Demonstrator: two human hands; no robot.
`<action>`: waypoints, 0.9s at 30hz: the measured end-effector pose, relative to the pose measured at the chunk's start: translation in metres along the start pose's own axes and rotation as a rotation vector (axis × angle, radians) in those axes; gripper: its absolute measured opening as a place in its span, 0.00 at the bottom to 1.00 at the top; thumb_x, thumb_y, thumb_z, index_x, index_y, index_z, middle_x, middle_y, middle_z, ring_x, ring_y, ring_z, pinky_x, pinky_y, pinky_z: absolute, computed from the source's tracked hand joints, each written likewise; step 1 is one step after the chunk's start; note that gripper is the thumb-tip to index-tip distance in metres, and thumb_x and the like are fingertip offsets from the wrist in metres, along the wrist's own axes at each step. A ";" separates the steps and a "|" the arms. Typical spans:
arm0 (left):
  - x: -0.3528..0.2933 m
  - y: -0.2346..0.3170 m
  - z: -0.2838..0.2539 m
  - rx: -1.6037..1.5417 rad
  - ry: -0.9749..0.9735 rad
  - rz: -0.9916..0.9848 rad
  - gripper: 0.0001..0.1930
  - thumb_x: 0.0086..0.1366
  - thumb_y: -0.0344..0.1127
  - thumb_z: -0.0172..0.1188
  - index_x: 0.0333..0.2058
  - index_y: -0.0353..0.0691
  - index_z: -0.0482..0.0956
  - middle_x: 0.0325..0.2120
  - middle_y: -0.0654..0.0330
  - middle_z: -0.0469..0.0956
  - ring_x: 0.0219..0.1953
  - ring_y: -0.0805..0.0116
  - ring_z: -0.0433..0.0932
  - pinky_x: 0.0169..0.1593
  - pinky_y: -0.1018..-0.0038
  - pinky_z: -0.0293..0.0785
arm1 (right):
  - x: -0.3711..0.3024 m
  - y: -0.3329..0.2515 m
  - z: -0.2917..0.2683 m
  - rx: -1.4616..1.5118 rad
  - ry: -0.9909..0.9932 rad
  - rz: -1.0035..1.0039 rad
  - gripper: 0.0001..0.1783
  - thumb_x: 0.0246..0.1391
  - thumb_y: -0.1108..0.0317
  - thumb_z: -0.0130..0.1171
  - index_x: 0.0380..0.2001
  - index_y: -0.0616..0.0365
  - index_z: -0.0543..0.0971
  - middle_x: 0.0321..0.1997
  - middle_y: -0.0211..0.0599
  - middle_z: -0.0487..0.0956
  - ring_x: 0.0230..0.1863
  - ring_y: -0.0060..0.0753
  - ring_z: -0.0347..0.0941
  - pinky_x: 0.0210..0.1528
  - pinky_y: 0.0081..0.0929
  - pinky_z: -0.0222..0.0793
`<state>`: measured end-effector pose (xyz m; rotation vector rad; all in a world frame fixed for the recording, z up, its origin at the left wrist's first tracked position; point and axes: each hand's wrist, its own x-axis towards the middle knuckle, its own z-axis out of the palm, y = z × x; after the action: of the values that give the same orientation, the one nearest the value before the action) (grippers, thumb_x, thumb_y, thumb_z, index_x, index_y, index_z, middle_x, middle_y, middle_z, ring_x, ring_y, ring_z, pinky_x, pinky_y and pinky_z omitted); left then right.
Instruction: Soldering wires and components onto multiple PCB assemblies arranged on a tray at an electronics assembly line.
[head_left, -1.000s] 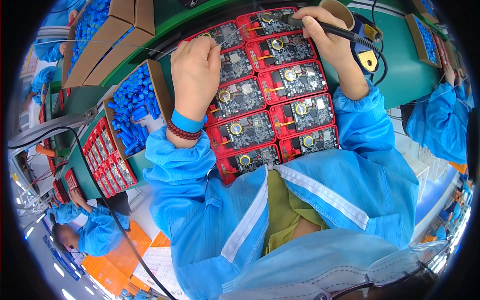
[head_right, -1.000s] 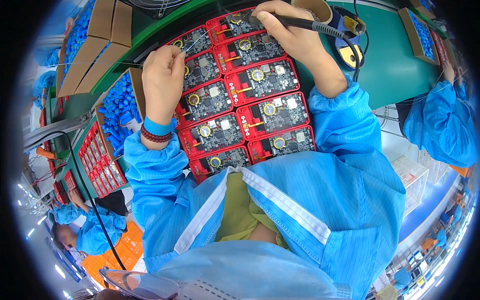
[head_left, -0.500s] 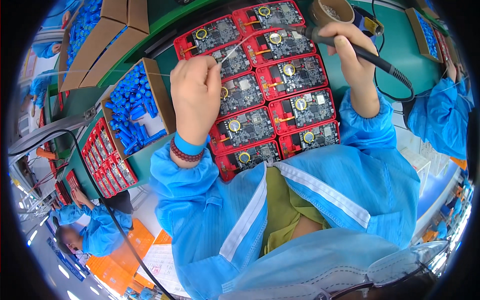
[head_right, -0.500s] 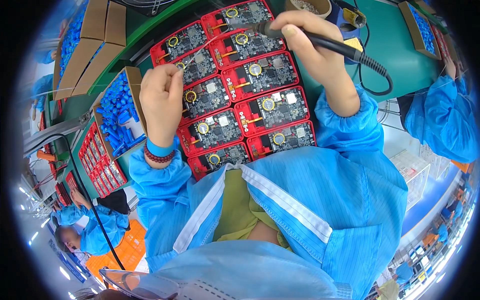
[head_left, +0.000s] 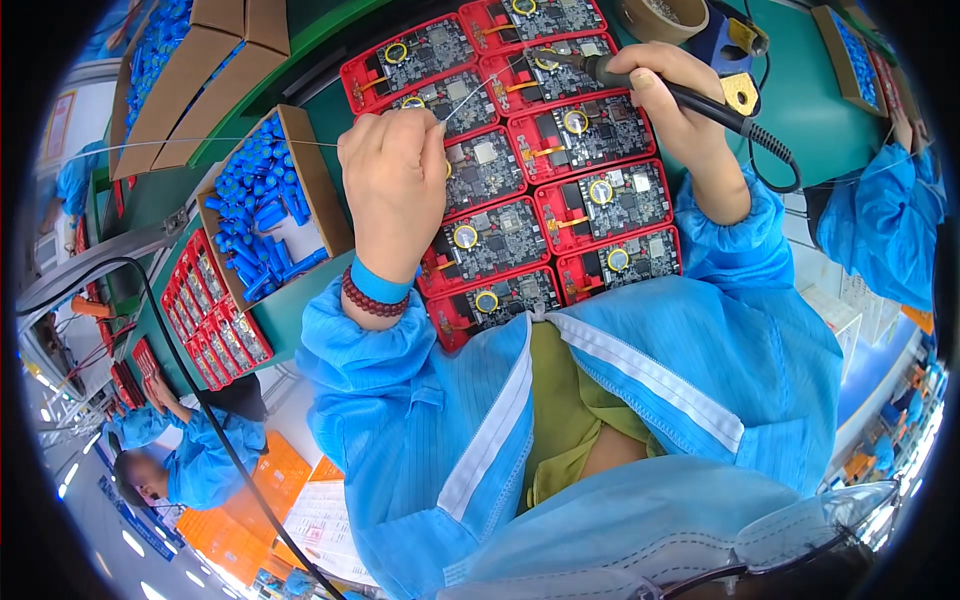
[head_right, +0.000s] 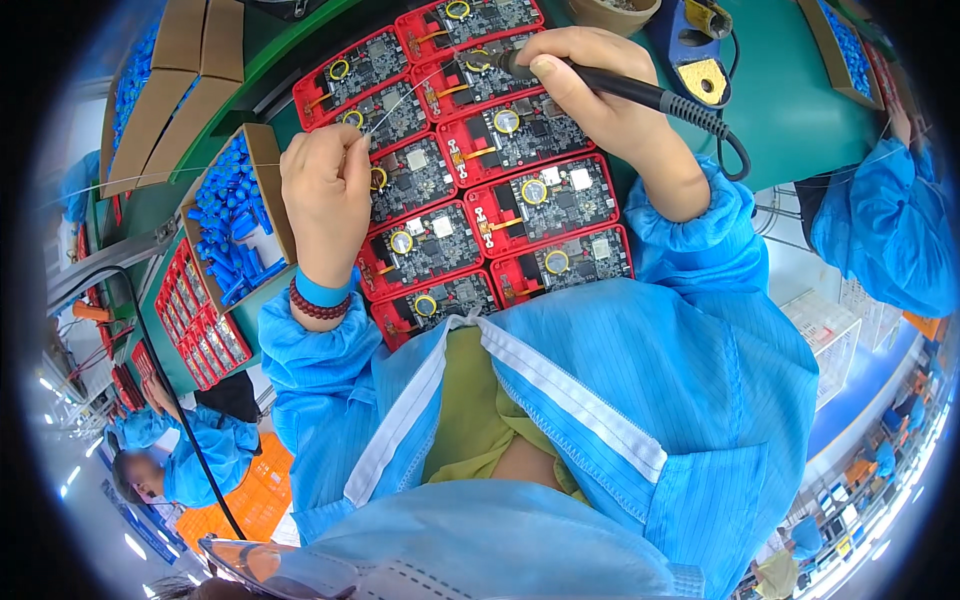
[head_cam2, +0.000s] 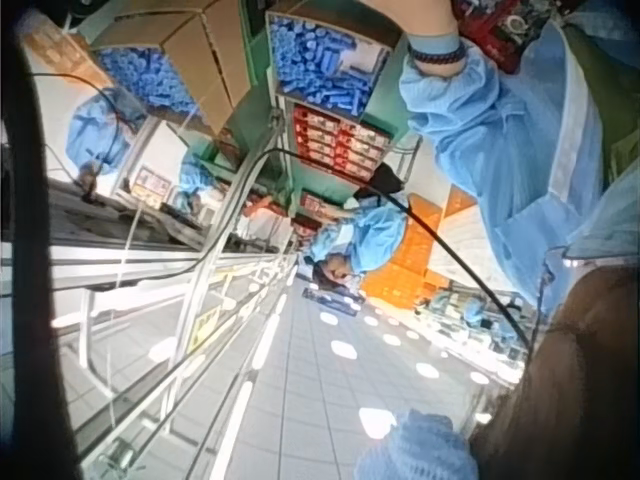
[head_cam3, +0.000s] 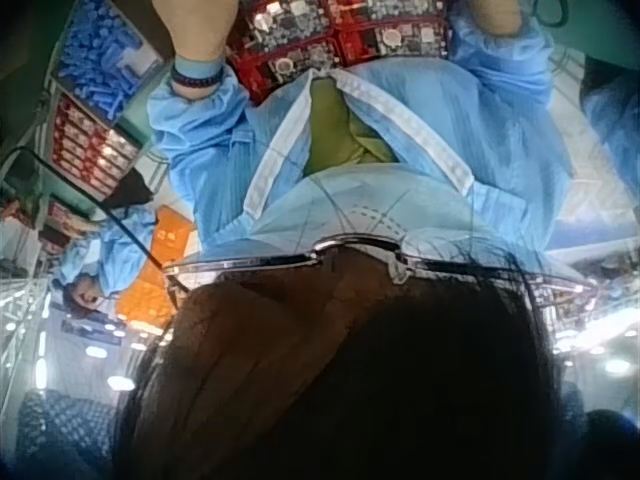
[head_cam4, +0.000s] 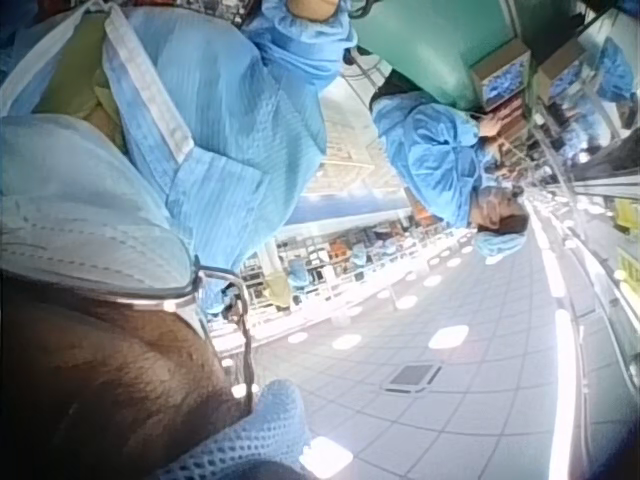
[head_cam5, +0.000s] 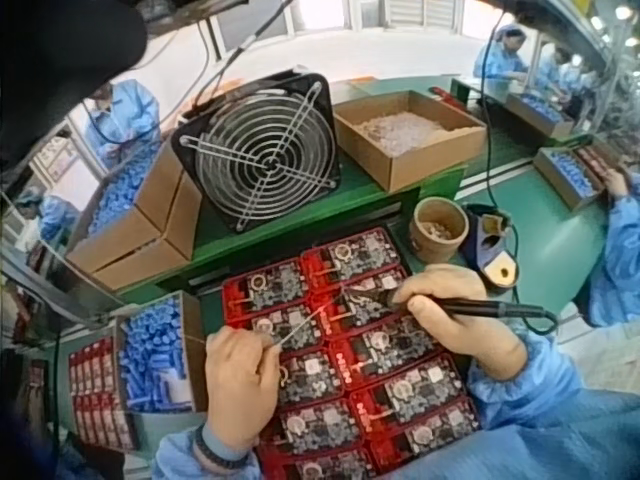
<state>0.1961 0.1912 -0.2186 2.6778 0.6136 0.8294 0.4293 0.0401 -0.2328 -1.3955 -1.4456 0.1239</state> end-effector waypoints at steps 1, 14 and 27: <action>0.001 0.000 0.000 0.002 -0.004 0.004 0.05 0.52 0.27 0.61 0.27 0.41 0.74 0.23 0.59 0.75 0.29 0.58 0.71 0.38 0.64 0.63 | 0.000 0.001 0.000 -0.014 -0.006 -0.021 0.09 0.57 0.68 0.53 0.34 0.62 0.78 0.28 0.35 0.77 0.20 0.20 0.71 0.23 0.19 0.65; 0.005 -0.003 0.005 0.027 0.017 0.043 0.05 0.52 0.27 0.61 0.26 0.41 0.73 0.22 0.58 0.74 0.28 0.57 0.71 0.37 0.64 0.64 | 0.002 0.000 0.000 -0.001 -0.031 -0.060 0.08 0.57 0.69 0.53 0.35 0.62 0.78 0.28 0.34 0.77 0.19 0.19 0.71 0.21 0.17 0.65; 0.009 -0.002 0.008 0.046 -0.006 0.089 0.05 0.52 0.28 0.62 0.28 0.40 0.74 0.22 0.59 0.75 0.29 0.58 0.72 0.37 0.64 0.64 | 0.001 -0.002 -0.002 0.012 -0.042 -0.038 0.09 0.58 0.69 0.52 0.35 0.63 0.78 0.28 0.35 0.78 0.20 0.19 0.71 0.22 0.17 0.66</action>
<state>0.2067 0.1964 -0.2219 2.7655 0.5216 0.8404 0.4299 0.0393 -0.2302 -1.3626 -1.5029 0.1381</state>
